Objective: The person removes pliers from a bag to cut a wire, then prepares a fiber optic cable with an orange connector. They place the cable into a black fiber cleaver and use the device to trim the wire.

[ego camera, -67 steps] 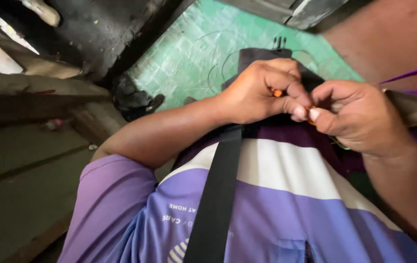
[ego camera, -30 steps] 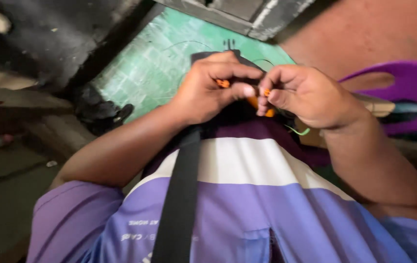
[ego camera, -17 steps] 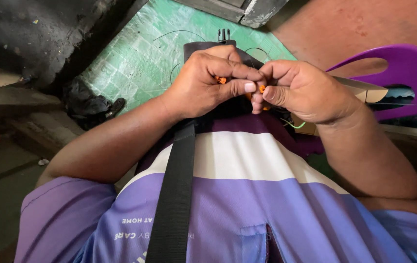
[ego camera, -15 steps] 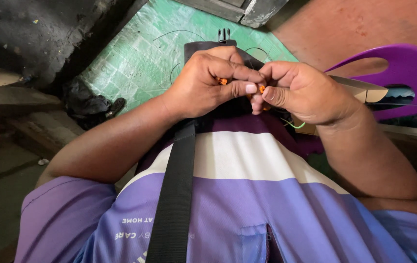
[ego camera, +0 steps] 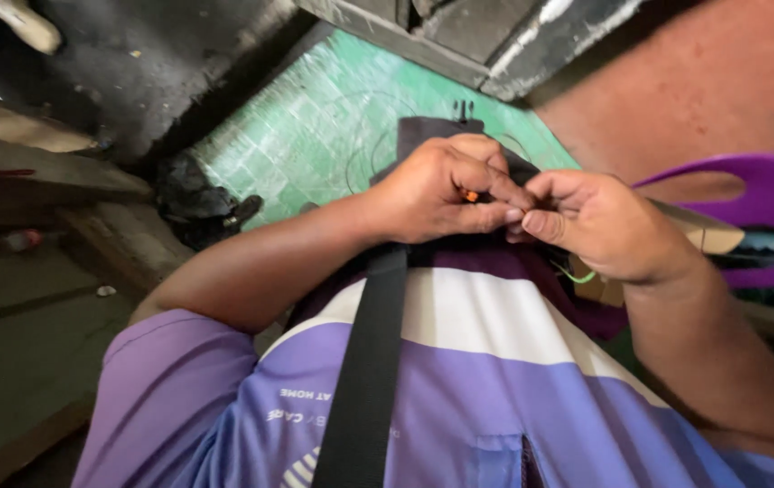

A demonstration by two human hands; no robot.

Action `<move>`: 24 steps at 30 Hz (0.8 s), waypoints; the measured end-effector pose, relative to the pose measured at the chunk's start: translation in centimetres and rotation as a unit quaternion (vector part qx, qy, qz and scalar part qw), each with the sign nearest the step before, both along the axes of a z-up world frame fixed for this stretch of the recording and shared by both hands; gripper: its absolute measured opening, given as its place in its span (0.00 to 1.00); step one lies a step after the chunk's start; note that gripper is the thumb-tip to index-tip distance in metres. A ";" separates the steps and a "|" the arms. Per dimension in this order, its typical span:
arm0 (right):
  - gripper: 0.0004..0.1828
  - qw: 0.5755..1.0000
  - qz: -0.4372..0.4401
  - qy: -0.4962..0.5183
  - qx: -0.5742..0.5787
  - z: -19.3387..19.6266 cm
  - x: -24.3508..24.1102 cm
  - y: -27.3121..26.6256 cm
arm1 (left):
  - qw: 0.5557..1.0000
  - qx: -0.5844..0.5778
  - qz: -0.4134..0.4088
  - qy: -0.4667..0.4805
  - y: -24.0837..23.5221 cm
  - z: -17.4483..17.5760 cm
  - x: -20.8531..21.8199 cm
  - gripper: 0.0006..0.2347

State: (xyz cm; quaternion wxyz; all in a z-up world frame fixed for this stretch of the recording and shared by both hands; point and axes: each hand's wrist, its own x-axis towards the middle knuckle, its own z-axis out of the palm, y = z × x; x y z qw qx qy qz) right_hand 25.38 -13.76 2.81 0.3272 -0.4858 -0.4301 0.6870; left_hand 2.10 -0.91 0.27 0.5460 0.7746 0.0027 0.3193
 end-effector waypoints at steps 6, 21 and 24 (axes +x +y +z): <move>0.14 0.971 -0.195 -0.016 0.138 -2.2 -2.0 -1.1 | 0.998 -0.034 0.053 0.028 -0.2 -0.3 0.1 0.04; 0.12 0.756 -0.176 -0.403 0.484 4.8 -6.5 2.2 | 0.892 -0.450 0.048 0.012 -0.6 2.8 -1.5 0.08; 0.10 0.782 -0.172 -0.365 0.475 5.1 -6.4 2.1 | 0.889 -0.458 0.031 0.008 -0.6 3.6 -1.8 0.08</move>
